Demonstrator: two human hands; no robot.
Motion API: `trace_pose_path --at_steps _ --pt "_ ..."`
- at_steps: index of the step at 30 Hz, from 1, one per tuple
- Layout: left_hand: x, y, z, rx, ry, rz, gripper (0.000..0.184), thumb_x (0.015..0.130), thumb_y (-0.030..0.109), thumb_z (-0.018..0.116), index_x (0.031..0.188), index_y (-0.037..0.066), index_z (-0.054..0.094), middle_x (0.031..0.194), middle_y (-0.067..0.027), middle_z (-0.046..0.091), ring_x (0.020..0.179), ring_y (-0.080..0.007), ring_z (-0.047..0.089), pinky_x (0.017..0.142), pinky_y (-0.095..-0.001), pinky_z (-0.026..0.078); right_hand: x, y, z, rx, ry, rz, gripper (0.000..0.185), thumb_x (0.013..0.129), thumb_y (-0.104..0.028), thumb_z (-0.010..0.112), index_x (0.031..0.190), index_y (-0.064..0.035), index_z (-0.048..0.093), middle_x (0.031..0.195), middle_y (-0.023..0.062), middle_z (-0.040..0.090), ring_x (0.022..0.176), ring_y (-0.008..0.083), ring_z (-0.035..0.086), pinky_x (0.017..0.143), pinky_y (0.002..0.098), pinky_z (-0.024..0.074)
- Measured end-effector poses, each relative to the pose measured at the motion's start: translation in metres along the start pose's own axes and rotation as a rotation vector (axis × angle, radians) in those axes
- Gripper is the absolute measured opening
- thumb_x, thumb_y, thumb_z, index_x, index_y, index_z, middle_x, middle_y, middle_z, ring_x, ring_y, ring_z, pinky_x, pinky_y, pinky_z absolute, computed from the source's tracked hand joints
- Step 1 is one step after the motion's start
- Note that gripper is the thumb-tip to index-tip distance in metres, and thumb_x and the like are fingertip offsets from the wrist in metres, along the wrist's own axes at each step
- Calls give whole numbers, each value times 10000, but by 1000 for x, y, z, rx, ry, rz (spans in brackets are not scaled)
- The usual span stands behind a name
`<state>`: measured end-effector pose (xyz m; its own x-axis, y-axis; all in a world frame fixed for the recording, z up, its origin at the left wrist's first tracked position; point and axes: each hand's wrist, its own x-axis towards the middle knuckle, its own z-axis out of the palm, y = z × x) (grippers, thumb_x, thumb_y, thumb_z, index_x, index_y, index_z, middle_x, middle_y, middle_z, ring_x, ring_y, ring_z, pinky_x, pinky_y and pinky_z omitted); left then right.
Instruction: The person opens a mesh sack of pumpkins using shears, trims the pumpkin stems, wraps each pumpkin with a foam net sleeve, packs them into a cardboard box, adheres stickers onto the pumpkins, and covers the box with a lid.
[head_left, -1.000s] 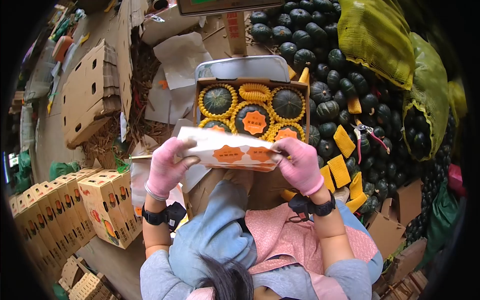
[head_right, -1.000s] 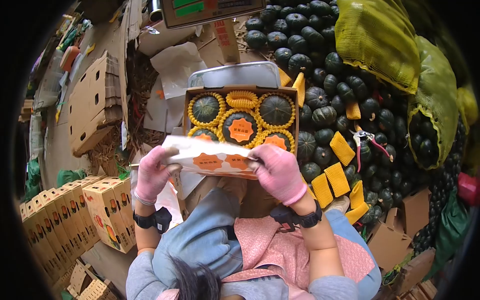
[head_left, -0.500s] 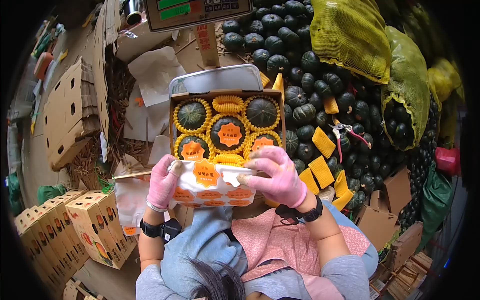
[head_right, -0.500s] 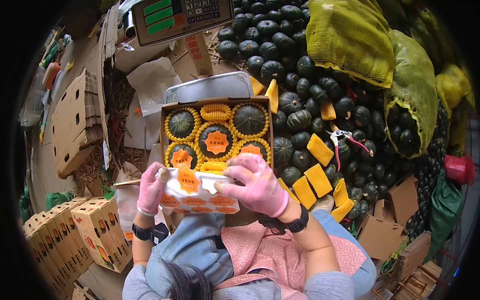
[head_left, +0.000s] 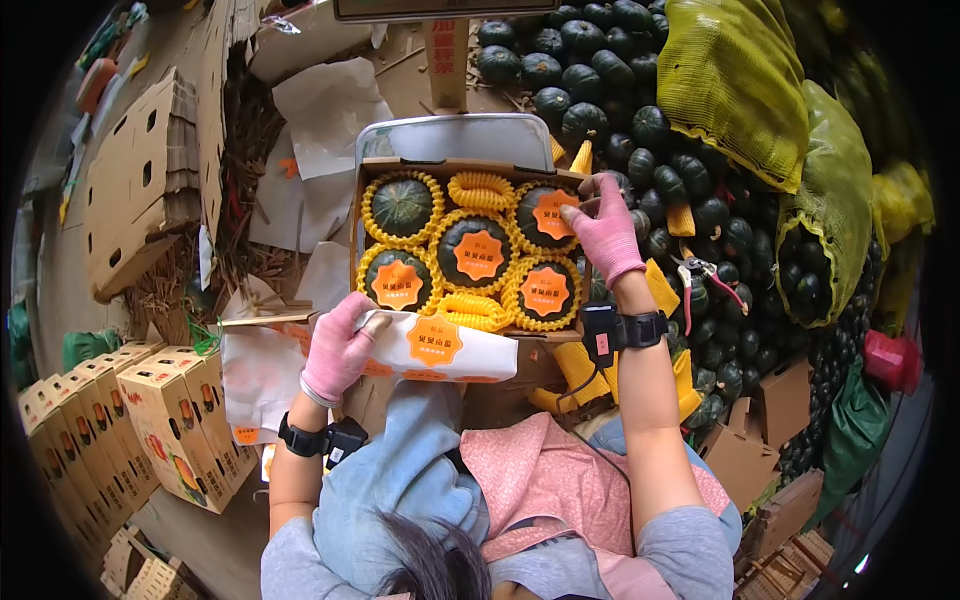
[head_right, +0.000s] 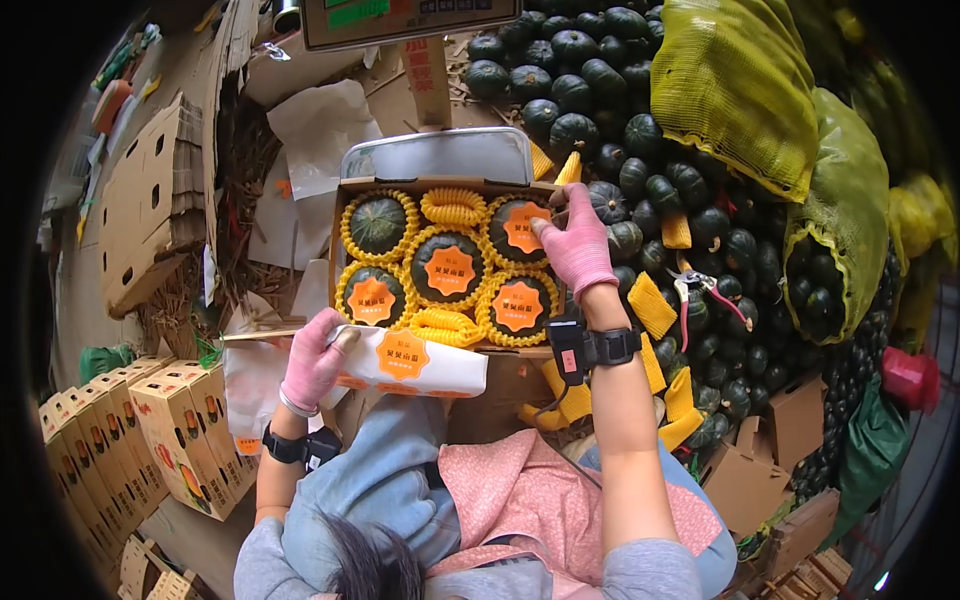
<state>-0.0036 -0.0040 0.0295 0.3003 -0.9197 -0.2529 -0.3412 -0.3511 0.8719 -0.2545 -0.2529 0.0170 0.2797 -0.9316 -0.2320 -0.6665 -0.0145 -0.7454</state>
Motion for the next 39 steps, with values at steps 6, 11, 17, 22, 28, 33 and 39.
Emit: trace_pose_path --at_steps 6,11,17,22,28,33,39 --pt "0 3 -2 -30 -43 -12 136 858 146 612 852 19 564 649 -134 546 575 -210 521 573 -316 442 -4 -8 8 -320 66 -44 412 771 -230 742 1025 -64 463 855 129 595 771 280 617 706 374 497" --pt "-3 -2 -1 -23 -42 4 93 862 96 609 852 26 548 667 0 472 640 -74 426 583 -237 392 -10 -44 6 -770 30 -183 357 787 -267 705 998 -45 521 881 153 604 844 328 626 708 424 490" --pt "-7 3 -4 -50 -72 9 120 851 106 640 861 14 563 693 -25 531 649 -94 468 610 -254 425 25 -55 3 -370 -449 -1 195 815 -170 637 880 9 595 845 186 609 794 308 615 719 362 498" --pt "-12 -1 -6 -102 -68 -17 108 847 98 640 871 13 579 718 -41 555 678 -97 496 638 -257 443 -73 -75 32 -209 -551 -460 469 749 -435 717 964 -27 633 915 154 599 853 312 597 791 386 488" --pt "-16 -3 -14 -119 -3 -50 120 861 130 611 882 16 581 709 -62 561 669 -100 504 629 -261 444 -110 -68 69 -66 -442 -843 214 685 -99 709 887 -131 647 937 56 602 899 286 564 811 392 449" --pt "-39 -52 -58 -29 274 -171 206 919 259 575 850 65 571 686 4 564 625 -83 522 565 -245 442 -69 -107 54 546 -871 -574 222 737 -69 725 926 -71 608 935 42 602 874 168 570 783 303 474" --pt "-76 -108 -133 1093 429 -239 655 854 492 596 1369 161 364 1141 -137 594 1025 -301 587 816 -430 494 32 -106 94 157 -561 -273 440 777 -67 723 1100 -24 426 872 86 553 808 162 558 735 293 488"
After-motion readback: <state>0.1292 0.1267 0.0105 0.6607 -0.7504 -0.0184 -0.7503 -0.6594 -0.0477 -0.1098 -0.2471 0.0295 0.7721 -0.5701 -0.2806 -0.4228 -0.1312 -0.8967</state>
